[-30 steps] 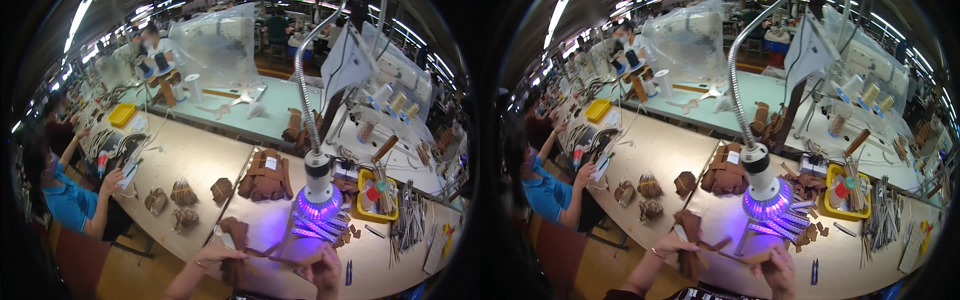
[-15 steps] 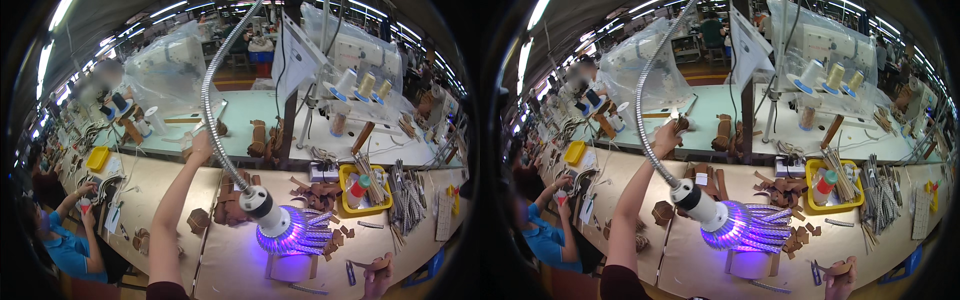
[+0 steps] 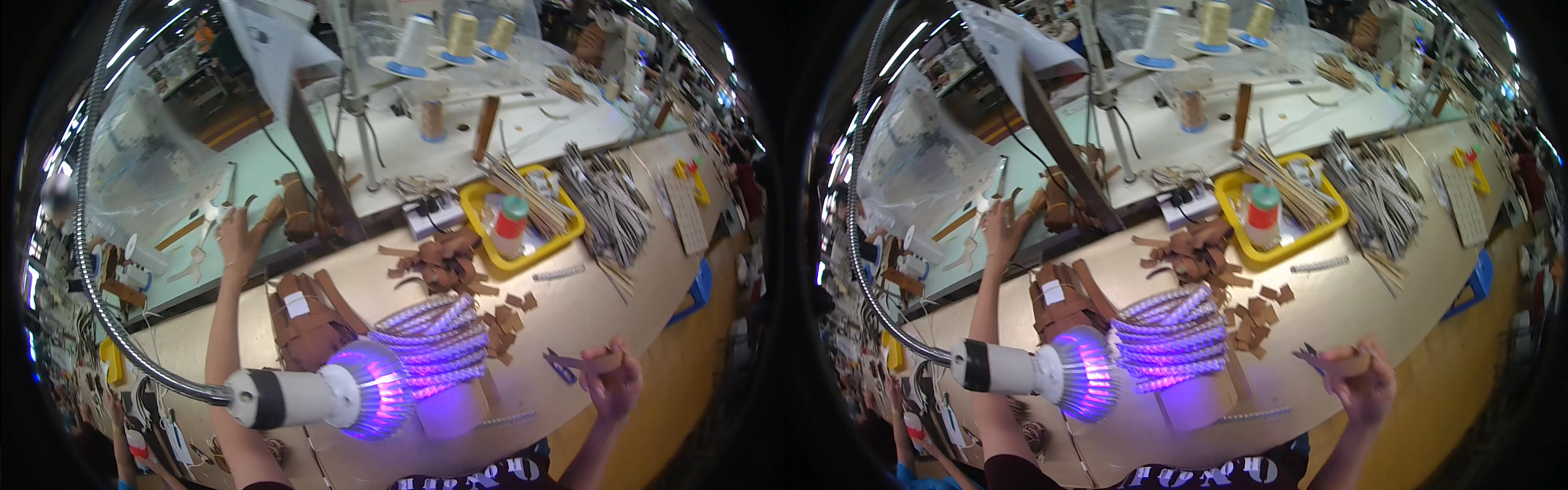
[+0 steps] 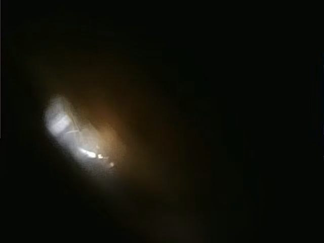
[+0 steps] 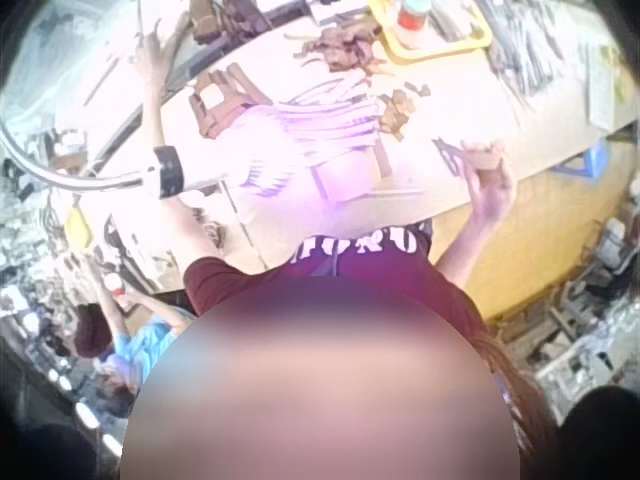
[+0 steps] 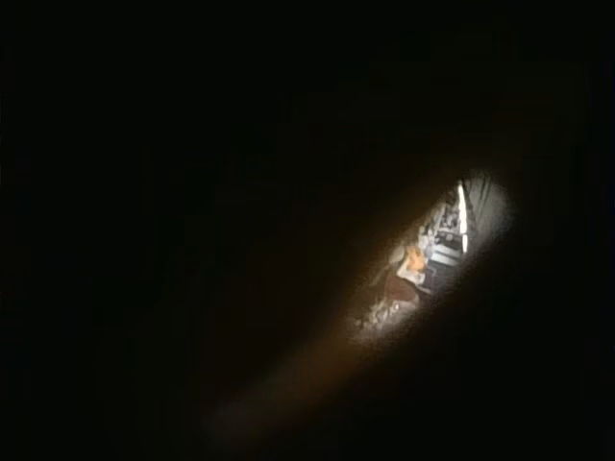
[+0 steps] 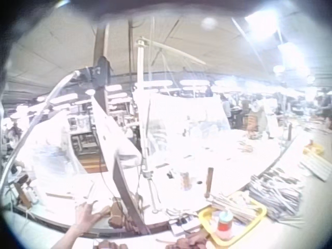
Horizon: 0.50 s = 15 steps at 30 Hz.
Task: The person repeatedly measures and cuts braided cords using a utility knife, then wraps each piece around a cardboard tube under a UV lamp. They handle small cardboard pieces and bundles of cords, stacking finished units on the table.
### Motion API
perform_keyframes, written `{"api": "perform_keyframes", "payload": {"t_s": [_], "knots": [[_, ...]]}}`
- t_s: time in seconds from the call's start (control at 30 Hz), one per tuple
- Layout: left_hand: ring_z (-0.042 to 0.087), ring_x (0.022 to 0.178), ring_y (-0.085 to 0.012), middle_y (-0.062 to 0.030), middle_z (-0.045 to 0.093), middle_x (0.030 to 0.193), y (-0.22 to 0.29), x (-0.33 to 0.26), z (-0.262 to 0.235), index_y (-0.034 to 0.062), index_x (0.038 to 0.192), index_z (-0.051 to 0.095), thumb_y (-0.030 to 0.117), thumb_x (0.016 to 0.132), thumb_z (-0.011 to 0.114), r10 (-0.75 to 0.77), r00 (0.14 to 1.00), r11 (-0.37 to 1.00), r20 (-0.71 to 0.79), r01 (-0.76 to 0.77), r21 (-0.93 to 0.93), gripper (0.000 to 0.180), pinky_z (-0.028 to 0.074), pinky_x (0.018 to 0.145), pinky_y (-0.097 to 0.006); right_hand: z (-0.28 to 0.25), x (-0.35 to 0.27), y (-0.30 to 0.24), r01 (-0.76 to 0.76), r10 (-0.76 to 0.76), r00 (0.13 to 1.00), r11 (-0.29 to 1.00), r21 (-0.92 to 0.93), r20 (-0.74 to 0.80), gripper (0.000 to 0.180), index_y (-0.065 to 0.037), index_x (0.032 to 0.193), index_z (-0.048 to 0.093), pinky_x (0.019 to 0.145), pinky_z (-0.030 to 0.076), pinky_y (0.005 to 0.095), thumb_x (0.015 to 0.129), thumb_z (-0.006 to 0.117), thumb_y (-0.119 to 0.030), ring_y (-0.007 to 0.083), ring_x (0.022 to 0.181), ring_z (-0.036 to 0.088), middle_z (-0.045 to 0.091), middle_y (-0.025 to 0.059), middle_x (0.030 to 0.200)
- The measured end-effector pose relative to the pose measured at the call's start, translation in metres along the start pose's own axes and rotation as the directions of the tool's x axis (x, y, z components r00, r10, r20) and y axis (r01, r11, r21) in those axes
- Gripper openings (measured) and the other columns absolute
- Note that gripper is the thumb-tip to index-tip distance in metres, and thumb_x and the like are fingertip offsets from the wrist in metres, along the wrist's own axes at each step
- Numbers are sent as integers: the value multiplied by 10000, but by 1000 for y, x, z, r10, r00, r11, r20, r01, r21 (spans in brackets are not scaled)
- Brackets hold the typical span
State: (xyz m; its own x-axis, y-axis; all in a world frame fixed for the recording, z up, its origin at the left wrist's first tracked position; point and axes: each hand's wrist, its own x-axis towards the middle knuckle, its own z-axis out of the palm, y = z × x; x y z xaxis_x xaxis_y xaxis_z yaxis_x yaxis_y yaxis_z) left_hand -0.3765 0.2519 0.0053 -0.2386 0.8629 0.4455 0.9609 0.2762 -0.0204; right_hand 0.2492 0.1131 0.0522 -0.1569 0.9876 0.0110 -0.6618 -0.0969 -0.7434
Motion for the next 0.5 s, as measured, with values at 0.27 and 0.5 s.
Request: {"api": "perform_keyframes", "payload": {"t_s": [0.27, 0.5], "knots": [[595, 1053, -207, -102, 658, 1095, 25, -161, -149, 18, 1083, 626, 99, 844, 691, -143, 988, 844, -61, 90, -528, 260, 412, 974, -389, 38, 23, 20, -220, 193, 913, 975, 33, 360, 255, -11, 997, 470, 577, 485, 332, 997, 424, -263, 211, 593, 567, 574, 227, 958], [638, 952, -186, -122, 669, 1070, 143, -302, -213, -27, 1147, 619, 24, 855, 594, 9, 915, 122, 404, 400, -909, 298, 497, 859, -312, 70, 14, 37, -392, 476, 777, 878, -275, 411, 282, 25, 1218, 567, 712, 494, 258, 961, 577, -90, 123, 776, 620, 631, 82, 885]]}}
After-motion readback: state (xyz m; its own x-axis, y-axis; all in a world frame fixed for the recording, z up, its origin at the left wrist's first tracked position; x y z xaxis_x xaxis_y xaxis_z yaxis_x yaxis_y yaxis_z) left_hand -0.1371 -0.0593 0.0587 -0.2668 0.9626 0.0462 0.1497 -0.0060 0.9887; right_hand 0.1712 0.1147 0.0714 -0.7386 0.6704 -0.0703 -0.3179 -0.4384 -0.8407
